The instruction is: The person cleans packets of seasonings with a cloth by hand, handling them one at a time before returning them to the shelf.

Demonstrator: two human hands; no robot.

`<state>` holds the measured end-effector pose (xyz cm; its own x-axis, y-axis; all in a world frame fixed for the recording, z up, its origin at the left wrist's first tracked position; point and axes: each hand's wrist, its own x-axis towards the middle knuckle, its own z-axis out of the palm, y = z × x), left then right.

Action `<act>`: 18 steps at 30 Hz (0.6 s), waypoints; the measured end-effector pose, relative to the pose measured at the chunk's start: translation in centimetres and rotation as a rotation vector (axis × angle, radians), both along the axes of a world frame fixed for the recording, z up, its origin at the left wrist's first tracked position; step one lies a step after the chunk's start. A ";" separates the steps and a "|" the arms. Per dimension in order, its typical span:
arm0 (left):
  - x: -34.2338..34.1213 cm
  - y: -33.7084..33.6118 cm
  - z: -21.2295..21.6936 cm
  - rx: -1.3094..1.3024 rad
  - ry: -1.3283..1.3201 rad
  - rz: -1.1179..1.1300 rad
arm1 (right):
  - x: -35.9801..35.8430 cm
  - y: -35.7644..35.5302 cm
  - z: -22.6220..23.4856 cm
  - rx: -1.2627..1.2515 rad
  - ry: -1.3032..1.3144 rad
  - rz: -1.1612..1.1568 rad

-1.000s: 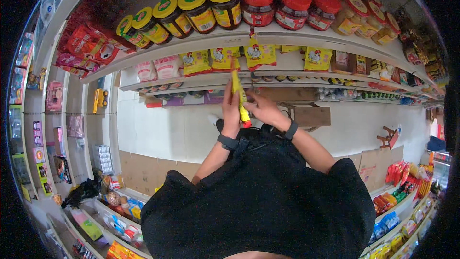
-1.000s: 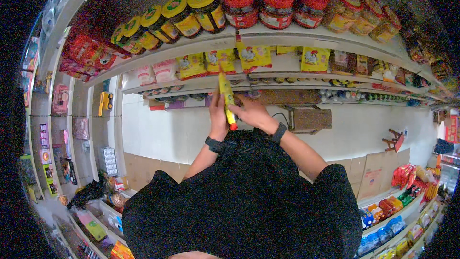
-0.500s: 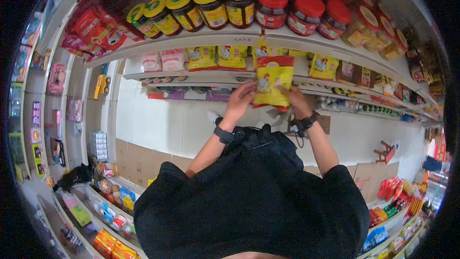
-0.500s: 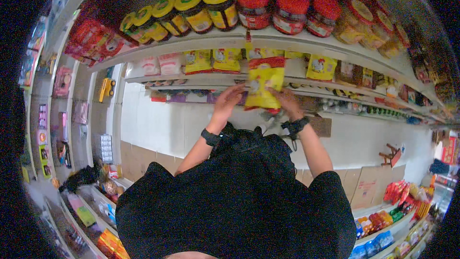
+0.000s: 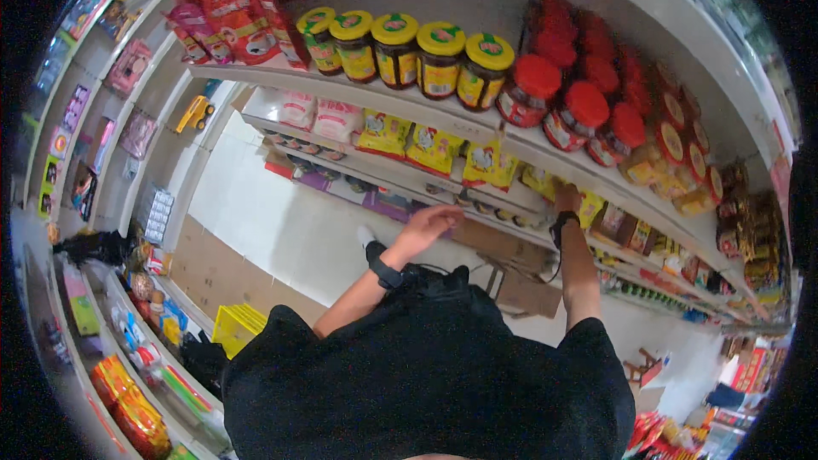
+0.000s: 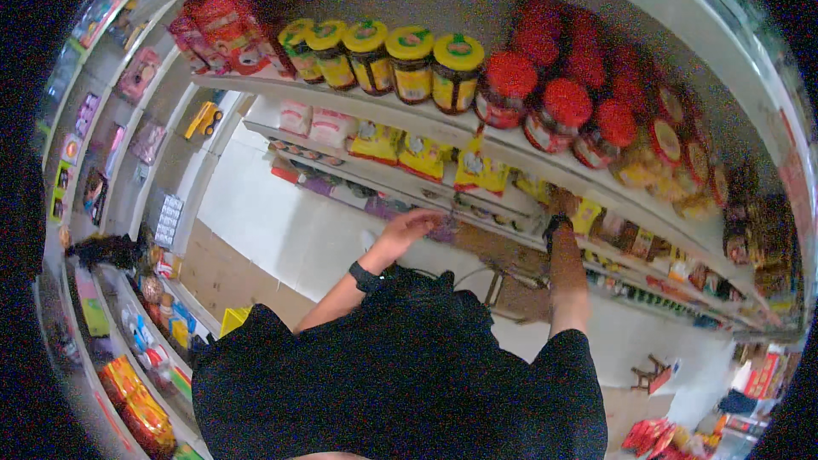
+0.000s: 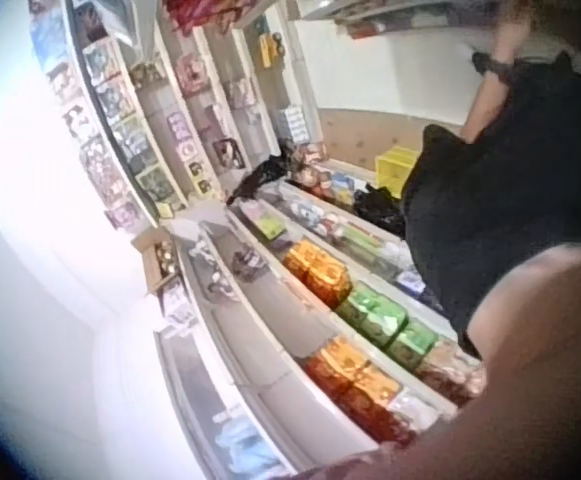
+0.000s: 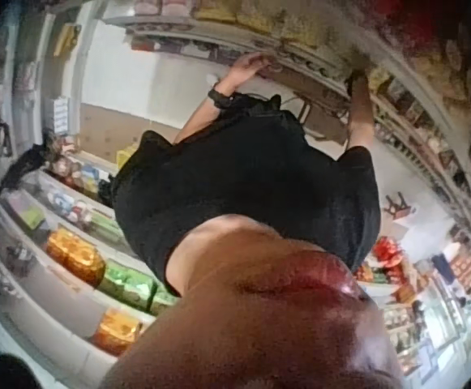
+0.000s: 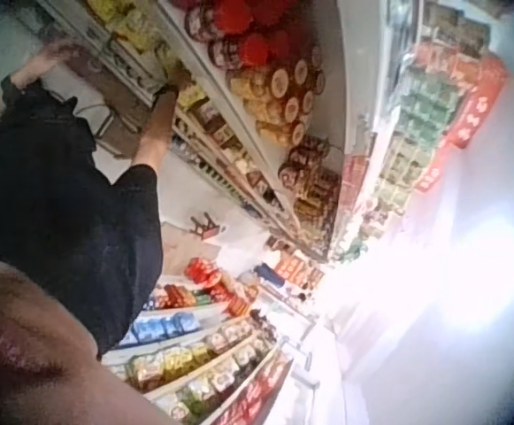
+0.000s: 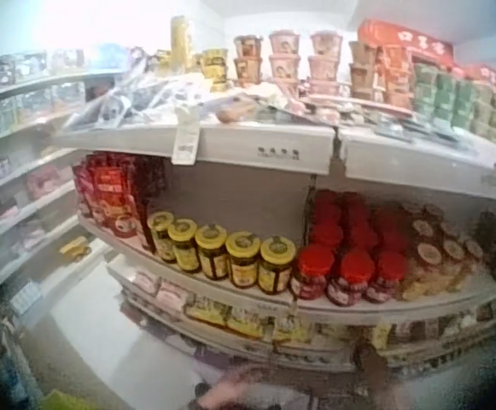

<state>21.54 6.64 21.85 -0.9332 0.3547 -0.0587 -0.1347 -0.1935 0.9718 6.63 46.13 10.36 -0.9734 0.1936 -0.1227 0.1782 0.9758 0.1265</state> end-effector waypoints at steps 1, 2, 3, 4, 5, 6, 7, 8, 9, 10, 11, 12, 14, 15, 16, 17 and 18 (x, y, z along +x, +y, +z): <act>-0.4 0.0 0.7 -0.019 0.034 -0.001 | -0.9 0.2 -0.8 -0.118 -0.046 -0.167; -0.3 0.1 1.1 -0.017 0.033 0.013 | -1.5 0.2 -1.3 -0.221 -0.079 -0.334; -0.6 0.2 1.5 -0.048 0.051 0.018 | -1.5 0.3 -1.9 -0.181 -0.034 -0.205; -0.9 0.3 1.7 -0.078 0.066 0.018 | -1.2 0.6 -2.5 -0.141 0.009 -0.080; -0.9 0.1 1.3 -0.086 0.052 0.038 | -1.3 -0.9 -2.0 -0.206 -0.033 -0.170; -0.9 -0.2 0.6 -0.082 0.045 0.060 | -1.0 -3.7 -0.3 -0.212 -0.053 -0.144; -0.8 -0.6 0.1 -0.078 0.036 0.079 | -0.2 -6.8 2.4 -0.624 -0.022 -0.272; -1.0 -0.3 0.2 -0.079 0.023 0.060 | 0.1 -6.6 2.4 -0.653 -0.004 -0.283; -1.3 0.1 0.3 -0.086 0.020 0.040 | -0.1 -5.6 1.3 -0.628 0.021 -0.271; -1.3 0.5 0.2 -0.093 0.014 0.018 | -0.2 -4.4 0.0 -0.579 0.042 -0.266; -1.1 0.8 0.2 -0.100 0.006 0.004 | -0.3 -3.7 -1.4 -0.551 0.075 -0.256; -1.1 0.6 0.2 -0.103 -0.005 -0.007 | -0.3 -3.3 -2.1 -0.544 0.112 -0.242; -1.0 0.5 0.0 -0.097 0.049 -0.008 | 0.3 -2.5 -3.5 -0.585 0.214 -0.230; -1.0 0.4 0.2 -0.154 0.033 -0.034 | 0.9 -1.9 -3.9 -0.619 0.276 -0.236; -1.1 0.2 0.5 -0.152 0.020 -0.056 | 1.1 -1.3 -4.1 -0.640 0.329 -0.292; -0.9 0.0 0.9 -0.133 0.039 -0.040 | 1.7 -1.1 -4.2 -0.632 0.344 -0.403; -0.7 -0.3 1.0 -0.114 0.062 -0.018 | 2.1 -1.5 -3.5 -0.621 0.352 -0.683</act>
<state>20.81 6.34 22.83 -0.9296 0.3662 -0.0418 -0.0759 -0.0792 0.9940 8.71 44.60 6.83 -0.6765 0.7269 -0.1178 0.6572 0.5239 -0.5419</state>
